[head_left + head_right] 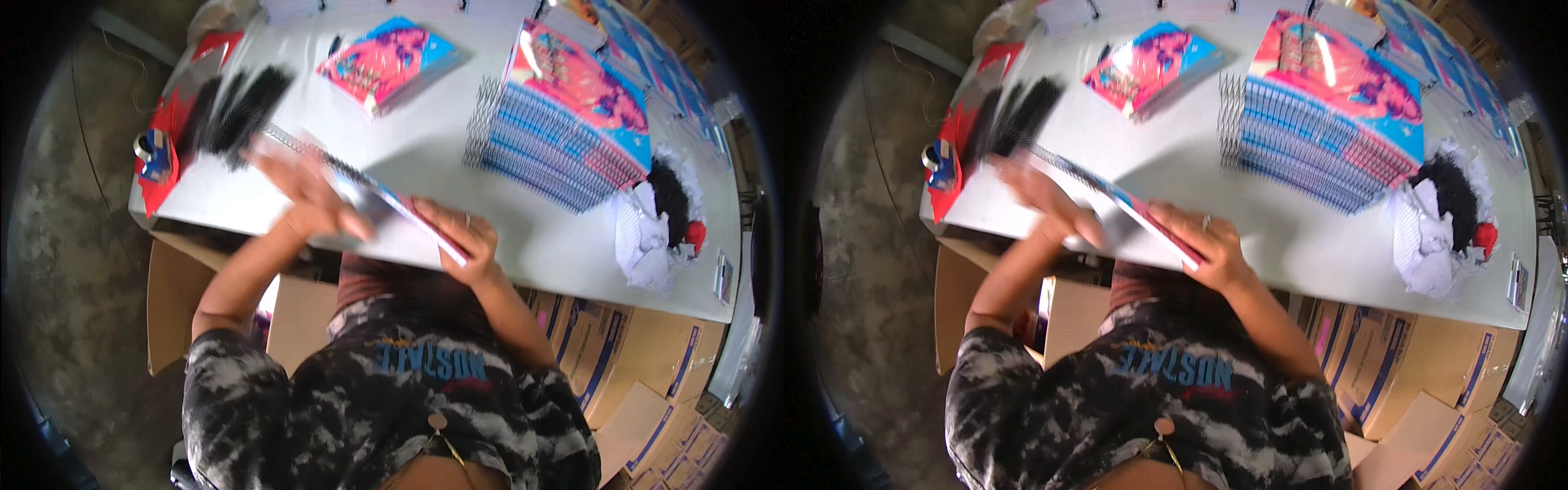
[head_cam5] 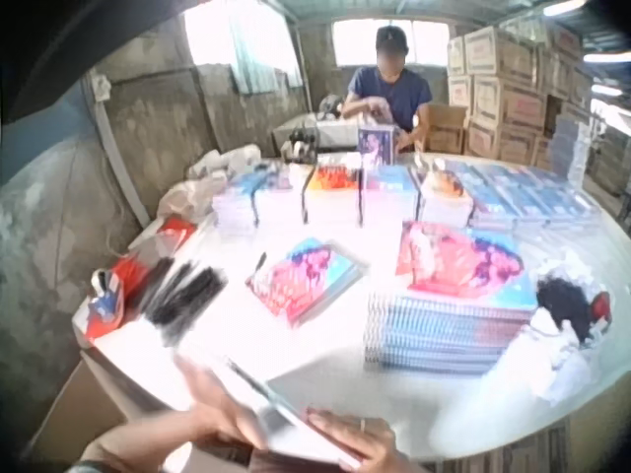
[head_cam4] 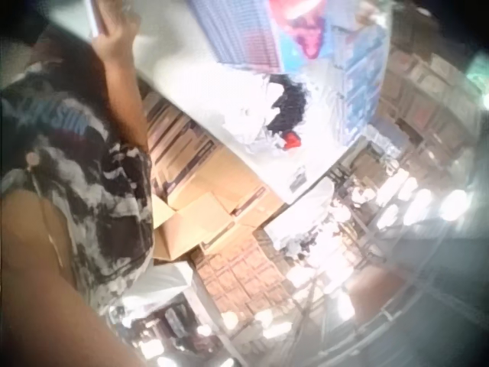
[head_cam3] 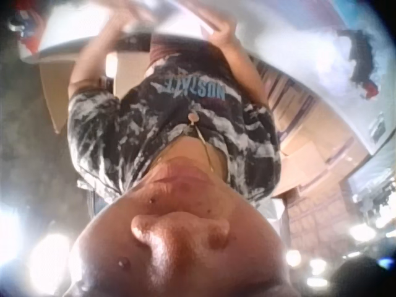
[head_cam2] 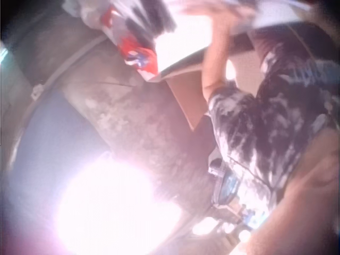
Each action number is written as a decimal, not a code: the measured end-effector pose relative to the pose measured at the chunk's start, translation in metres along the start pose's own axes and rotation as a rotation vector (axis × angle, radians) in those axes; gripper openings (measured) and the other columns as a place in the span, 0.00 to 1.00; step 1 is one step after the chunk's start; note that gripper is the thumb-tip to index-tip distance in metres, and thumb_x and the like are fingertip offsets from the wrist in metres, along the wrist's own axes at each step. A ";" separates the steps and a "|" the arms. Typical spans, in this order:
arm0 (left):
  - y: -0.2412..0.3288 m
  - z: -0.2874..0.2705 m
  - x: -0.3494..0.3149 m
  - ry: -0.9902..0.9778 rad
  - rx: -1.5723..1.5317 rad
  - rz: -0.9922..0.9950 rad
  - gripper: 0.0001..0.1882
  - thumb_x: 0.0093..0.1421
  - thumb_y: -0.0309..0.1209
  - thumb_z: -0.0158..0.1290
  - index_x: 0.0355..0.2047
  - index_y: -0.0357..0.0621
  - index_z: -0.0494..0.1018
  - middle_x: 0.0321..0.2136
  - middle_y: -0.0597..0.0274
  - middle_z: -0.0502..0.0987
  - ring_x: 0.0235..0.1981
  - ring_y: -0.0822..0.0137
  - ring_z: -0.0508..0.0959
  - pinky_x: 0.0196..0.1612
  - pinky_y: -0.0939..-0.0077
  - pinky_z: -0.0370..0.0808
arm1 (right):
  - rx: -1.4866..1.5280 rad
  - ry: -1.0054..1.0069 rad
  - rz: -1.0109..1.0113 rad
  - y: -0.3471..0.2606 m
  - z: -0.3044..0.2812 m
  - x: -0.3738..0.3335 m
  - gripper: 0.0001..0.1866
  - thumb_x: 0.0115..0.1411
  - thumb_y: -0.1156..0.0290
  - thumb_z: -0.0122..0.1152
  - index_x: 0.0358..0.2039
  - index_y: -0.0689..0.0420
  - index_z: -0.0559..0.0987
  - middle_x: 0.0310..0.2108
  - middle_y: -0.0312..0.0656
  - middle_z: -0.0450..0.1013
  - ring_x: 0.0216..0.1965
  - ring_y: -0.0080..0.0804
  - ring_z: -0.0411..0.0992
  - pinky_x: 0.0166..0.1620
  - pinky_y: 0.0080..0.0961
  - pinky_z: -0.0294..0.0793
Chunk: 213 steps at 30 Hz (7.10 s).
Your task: The person repeatedly picks up a notebook cover and a metal spiral binding, inserts the spiral into the cover, and places the assembled notebook onto a growing stack. The person handles multiple identical notebooks one at a time.
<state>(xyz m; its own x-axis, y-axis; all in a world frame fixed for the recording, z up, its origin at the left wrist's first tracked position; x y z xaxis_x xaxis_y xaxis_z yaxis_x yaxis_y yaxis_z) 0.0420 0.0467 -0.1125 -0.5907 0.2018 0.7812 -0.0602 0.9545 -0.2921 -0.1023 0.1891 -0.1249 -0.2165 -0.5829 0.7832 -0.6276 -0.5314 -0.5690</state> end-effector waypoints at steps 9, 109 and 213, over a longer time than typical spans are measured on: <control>0.002 -0.006 -0.024 0.031 -0.058 -0.073 0.58 0.45 0.74 0.36 0.60 0.33 0.50 0.59 0.26 0.40 0.62 0.32 0.37 0.55 0.31 0.32 | 0.011 -0.040 -0.038 -0.008 0.002 0.002 0.16 0.48 0.85 0.53 0.40 0.67 0.76 0.37 0.52 0.75 0.36 0.42 0.77 0.39 0.28 0.76; -0.006 -0.042 0.033 0.052 -1.290 -1.418 0.07 0.56 0.24 0.54 0.35 0.35 0.75 0.30 0.63 0.78 0.30 0.79 0.73 0.35 0.85 0.71 | 0.321 -0.265 0.672 -0.018 0.028 0.088 0.09 0.56 0.71 0.58 0.31 0.65 0.77 0.21 0.42 0.73 0.24 0.19 0.69 0.29 0.19 0.68; -0.178 0.044 -0.109 -0.646 0.450 -1.000 0.19 0.57 0.47 0.47 0.41 0.48 0.67 0.37 0.56 0.73 0.40 0.54 0.74 0.40 0.59 0.70 | 0.414 -0.040 0.711 0.064 -0.034 -0.013 0.07 0.54 0.78 0.60 0.34 0.63 0.79 0.31 0.38 0.77 0.33 0.18 0.72 0.38 0.17 0.71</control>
<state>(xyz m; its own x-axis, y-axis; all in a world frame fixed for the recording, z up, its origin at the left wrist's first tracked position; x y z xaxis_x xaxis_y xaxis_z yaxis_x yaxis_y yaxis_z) 0.0816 -0.1551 -0.1702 -0.4050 -0.8243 0.3956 -0.8961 0.4438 0.0073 -0.1649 0.1841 -0.1629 -0.4267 -0.8830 0.1956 -0.0223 -0.2060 -0.9783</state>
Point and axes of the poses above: each hand's wrist, its own x-axis towards the middle knuckle, its own z-axis out of the palm, y = z × x, the point moved 3 cm from there along x, towards the middle knuckle
